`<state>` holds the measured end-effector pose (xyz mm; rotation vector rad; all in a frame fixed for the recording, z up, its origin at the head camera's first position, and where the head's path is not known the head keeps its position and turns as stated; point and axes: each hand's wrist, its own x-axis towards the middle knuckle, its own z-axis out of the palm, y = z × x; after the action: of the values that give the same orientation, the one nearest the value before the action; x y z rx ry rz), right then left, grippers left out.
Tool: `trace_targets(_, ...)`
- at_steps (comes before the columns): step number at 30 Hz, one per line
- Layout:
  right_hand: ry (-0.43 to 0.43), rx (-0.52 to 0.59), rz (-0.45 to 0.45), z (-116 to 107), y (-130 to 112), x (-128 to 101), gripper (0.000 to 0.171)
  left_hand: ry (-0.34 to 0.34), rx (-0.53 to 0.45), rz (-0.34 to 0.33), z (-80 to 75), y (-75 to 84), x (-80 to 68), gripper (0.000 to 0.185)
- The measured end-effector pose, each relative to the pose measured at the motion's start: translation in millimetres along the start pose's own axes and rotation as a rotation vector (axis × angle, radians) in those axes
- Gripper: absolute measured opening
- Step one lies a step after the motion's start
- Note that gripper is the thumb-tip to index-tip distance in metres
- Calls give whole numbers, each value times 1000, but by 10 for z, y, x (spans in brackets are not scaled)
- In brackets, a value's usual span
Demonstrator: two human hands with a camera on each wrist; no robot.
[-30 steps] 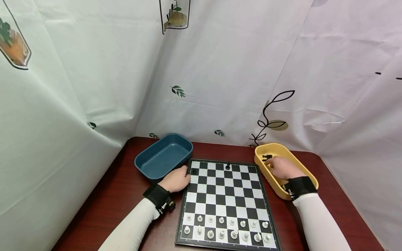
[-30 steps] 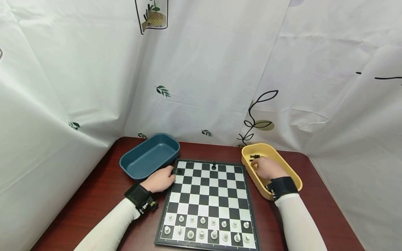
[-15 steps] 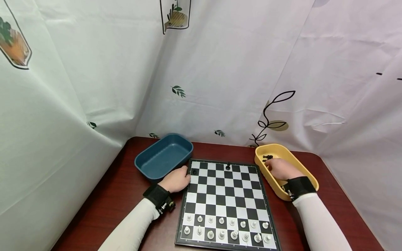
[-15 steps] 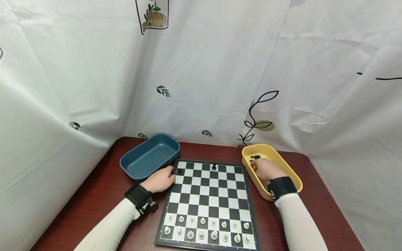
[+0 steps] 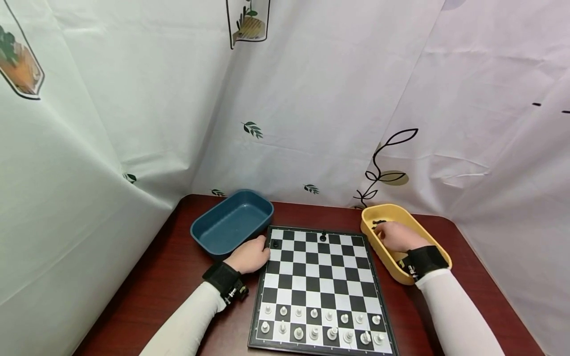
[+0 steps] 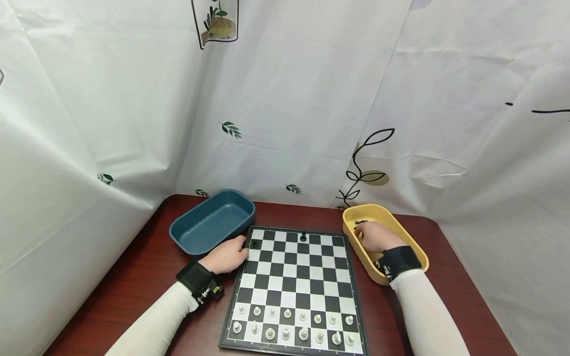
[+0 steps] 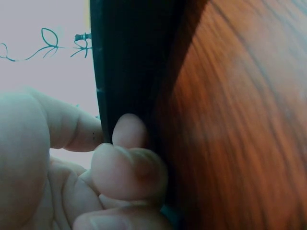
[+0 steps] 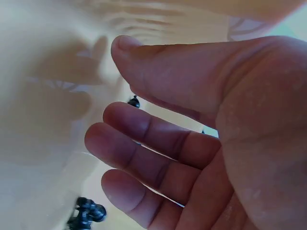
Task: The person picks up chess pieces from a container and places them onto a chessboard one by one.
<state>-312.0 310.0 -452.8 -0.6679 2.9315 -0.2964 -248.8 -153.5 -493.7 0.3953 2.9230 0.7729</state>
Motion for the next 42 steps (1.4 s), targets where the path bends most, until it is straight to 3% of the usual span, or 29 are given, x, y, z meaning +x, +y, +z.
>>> trace_targets(9,123,-51,-91,-86,30,91,5,-6,-2,12,6,-25,-11,42)
trace_targets(16,71,-131,28,-150,-8,178,40,-9,-3,11,-7,-20,-16,44)
trace_targets(20,42,-146,49,-147,8,223,36,-9,0,12,-1,-25,-15,44)
trace_targets(24,25,-150,63,-105,64,277,21,-7,0,15,-2,-21,-15,42)
trace_targets(29,50,-155,38,-77,143,306,12,-4,0,9,7,-16,-8,43)
trace_targets(36,83,-186,-6,-24,182,330,13,-12,-2,3,5,-17,-17,46)
trace_targets(42,100,-172,-43,-37,115,319,30,1,12,12,16,-28,-8,42)
